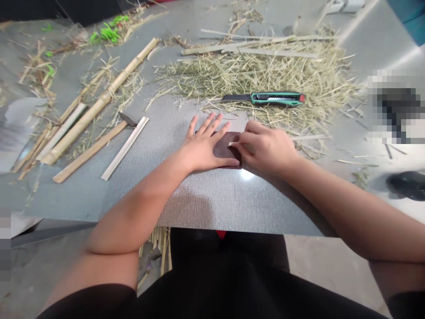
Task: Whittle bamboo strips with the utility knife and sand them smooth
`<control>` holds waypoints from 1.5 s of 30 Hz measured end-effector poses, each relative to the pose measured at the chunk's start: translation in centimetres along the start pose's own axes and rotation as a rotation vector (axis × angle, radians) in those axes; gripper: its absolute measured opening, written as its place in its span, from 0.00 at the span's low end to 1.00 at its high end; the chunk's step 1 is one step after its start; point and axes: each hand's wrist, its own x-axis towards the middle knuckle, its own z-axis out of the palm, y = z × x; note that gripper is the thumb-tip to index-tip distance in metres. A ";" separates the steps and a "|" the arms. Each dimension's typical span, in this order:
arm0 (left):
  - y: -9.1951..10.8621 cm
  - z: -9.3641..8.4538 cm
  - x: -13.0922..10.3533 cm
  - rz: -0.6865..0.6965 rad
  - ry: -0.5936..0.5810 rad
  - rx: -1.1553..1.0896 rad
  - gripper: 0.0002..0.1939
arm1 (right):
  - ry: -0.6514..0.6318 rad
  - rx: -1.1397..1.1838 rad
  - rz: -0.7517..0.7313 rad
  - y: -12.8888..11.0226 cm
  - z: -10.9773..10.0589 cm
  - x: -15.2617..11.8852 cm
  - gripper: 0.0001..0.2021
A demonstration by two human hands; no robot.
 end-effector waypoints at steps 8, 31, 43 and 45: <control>0.0 0.0 0.0 -0.005 0.004 -0.011 0.71 | -0.045 -0.069 0.001 0.1 -0.3 0.3 0.25; -0.1 0.1 0.2 0.000 0.005 -0.004 0.71 | 0.079 0.135 0.041 0.0 1.4 0.1 0.11; -0.2 0.2 0.2 -0.013 0.011 -0.007 0.70 | 0.127 0.141 0.081 0.1 1.5 0.2 0.12; -0.2 0.2 0.2 -0.008 0.011 -0.007 0.70 | 0.103 0.135 0.048 0.1 1.6 0.2 0.12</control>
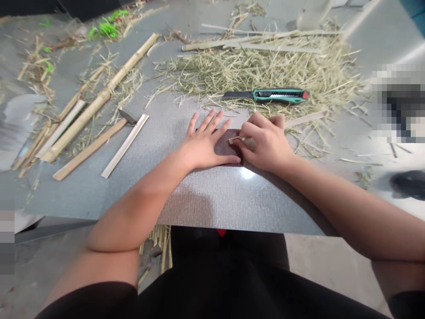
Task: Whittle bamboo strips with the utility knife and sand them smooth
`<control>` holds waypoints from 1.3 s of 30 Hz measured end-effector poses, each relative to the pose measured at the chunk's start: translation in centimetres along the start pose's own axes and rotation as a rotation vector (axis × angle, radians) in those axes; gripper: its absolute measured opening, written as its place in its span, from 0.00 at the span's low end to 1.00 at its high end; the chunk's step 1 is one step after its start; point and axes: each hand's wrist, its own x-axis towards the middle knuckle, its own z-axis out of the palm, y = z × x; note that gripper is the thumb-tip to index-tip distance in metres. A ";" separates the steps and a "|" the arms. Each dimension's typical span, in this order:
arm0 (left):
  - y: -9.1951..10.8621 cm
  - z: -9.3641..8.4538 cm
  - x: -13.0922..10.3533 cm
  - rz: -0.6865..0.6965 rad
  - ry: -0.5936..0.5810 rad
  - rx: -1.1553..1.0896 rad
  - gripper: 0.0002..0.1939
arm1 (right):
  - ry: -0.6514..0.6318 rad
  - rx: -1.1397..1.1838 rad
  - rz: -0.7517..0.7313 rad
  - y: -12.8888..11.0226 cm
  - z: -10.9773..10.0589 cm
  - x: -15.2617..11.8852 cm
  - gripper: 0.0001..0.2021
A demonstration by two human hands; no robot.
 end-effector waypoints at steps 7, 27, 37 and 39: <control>0.1 0.0 0.1 -0.004 -0.004 0.013 0.70 | 0.010 0.003 -0.006 0.3 -0.1 0.1 0.12; 0.3 -0.1 0.0 -0.024 -0.019 0.037 0.69 | 0.094 -0.181 -0.058 0.5 0.6 0.0 0.12; 0.2 0.0 0.0 -0.019 0.001 0.024 0.69 | 0.090 -0.249 -0.158 0.7 0.6 0.0 0.12; 0.2 0.1 0.0 -0.016 0.001 0.028 0.69 | 0.078 -0.241 -0.158 0.7 0.5 0.0 0.11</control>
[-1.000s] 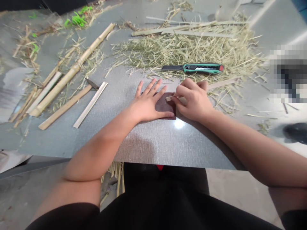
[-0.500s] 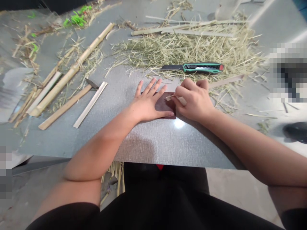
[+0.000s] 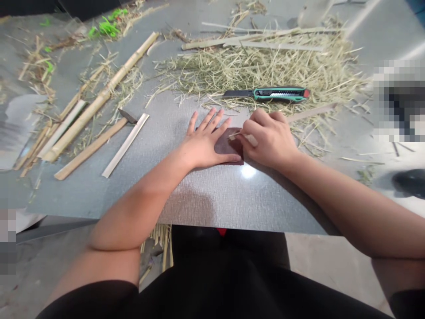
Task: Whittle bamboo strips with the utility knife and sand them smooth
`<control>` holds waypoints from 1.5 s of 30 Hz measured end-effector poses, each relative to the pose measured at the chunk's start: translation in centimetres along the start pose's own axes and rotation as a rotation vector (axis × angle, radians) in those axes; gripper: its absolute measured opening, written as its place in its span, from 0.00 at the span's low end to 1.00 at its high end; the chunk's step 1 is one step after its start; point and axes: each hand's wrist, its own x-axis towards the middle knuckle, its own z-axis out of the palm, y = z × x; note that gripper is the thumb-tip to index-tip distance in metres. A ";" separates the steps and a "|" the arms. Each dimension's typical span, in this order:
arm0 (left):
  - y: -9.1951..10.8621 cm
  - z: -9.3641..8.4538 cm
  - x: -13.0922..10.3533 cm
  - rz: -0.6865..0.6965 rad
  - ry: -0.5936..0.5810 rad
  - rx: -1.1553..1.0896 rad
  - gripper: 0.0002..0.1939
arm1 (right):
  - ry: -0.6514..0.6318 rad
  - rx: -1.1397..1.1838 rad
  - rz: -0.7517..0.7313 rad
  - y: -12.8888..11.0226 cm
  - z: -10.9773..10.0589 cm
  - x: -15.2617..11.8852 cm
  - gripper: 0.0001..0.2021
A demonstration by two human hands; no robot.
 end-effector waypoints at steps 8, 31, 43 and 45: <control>-0.1 0.0 0.0 0.000 0.002 0.007 0.68 | -0.015 0.024 0.092 -0.1 -0.5 -0.1 0.13; 0.1 0.0 0.1 -0.007 -0.009 0.015 0.68 | -0.040 0.106 0.088 -0.1 -0.1 -0.1 0.12; 0.0 -0.1 0.0 -0.019 0.010 -0.012 0.68 | -0.043 0.144 0.155 -0.2 -0.6 0.3 0.07; 0.0 -0.1 0.0 -0.015 0.003 -0.015 0.68 | -0.062 0.137 0.129 -0.2 -0.5 0.3 0.08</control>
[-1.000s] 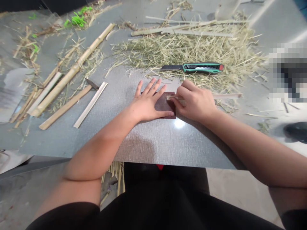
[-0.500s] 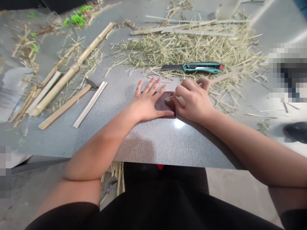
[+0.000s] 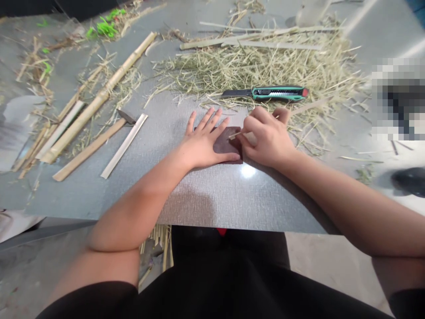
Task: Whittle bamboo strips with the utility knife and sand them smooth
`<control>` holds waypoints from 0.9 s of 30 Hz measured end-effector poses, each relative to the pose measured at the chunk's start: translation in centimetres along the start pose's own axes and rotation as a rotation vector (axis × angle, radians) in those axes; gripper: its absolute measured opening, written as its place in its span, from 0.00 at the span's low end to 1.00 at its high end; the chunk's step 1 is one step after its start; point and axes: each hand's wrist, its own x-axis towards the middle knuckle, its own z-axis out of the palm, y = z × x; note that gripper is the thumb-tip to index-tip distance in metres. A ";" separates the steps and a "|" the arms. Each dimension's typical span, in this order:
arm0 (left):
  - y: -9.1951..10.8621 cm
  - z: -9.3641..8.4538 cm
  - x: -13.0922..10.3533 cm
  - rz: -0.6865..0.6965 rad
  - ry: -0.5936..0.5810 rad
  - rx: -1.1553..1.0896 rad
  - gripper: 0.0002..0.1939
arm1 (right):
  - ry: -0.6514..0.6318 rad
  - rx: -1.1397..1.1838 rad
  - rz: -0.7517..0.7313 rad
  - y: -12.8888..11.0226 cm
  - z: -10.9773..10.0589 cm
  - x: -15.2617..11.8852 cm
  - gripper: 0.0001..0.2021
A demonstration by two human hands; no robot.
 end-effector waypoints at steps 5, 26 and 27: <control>0.0 0.0 0.0 -0.005 0.003 -0.002 0.67 | 0.027 0.010 0.025 0.0 0.1 -0.1 0.07; 0.1 -0.1 -0.1 -0.004 0.000 0.007 0.67 | 0.028 -0.014 -0.020 0.2 0.2 0.1 0.09; 0.1 -0.1 -0.1 -0.006 0.004 0.008 0.66 | 0.041 -0.014 -0.002 0.3 0.2 0.1 0.09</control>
